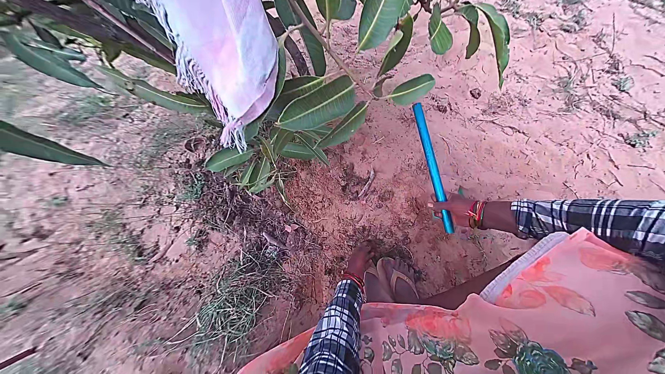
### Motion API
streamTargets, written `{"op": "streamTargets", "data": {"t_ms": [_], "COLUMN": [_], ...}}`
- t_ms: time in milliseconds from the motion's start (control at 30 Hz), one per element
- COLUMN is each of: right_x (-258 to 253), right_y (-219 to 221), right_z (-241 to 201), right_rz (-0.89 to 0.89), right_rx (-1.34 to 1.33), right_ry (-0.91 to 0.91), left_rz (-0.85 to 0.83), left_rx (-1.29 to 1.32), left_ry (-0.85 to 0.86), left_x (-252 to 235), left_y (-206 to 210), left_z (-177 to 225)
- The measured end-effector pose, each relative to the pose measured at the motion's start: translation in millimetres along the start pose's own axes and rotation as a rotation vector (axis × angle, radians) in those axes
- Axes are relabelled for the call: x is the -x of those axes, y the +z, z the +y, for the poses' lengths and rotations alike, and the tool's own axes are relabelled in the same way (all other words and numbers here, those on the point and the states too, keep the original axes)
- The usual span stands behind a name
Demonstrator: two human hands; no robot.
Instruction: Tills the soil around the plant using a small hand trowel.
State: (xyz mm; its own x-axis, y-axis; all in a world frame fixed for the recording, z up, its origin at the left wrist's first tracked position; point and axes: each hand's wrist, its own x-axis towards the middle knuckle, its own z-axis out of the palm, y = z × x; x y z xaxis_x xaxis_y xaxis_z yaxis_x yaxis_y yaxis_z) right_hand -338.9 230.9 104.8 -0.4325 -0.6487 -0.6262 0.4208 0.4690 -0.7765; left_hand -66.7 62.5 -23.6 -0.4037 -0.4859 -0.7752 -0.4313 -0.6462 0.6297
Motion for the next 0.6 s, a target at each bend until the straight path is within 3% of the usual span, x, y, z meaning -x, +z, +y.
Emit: {"op": "streamTargets", "data": {"t_ms": [133,267,400,500,600], "right_x": [7.3,6.5,-8.3,-22.6,-22.7], "right_y": [23.6,19.2,-26.2,-78.9,-140.0], "right_z": [-36.8,-47.5,-51.7,-56.9,-44.9], "right_rz": [-0.324,-0.335,-0.082,0.237,0.55], "right_rx": [0.191,0.26,0.255,0.323,0.431], "right_ry": [-0.187,-0.182,-0.267,-0.309,-0.242], "left_rz": [0.016,0.054,0.089,0.076,0.049], "left_rx": [0.011,0.031,0.091,0.12,0.132], "left_ry": [-0.004,0.085,0.108,0.105,0.095], "left_x": [0.6,-1.0,0.2,-0.2,0.0], "left_y": [0.9,-1.6,-5.3,-4.9,-4.2], "left_z": [1.9,5.9,6.7,6.0,4.5]}}
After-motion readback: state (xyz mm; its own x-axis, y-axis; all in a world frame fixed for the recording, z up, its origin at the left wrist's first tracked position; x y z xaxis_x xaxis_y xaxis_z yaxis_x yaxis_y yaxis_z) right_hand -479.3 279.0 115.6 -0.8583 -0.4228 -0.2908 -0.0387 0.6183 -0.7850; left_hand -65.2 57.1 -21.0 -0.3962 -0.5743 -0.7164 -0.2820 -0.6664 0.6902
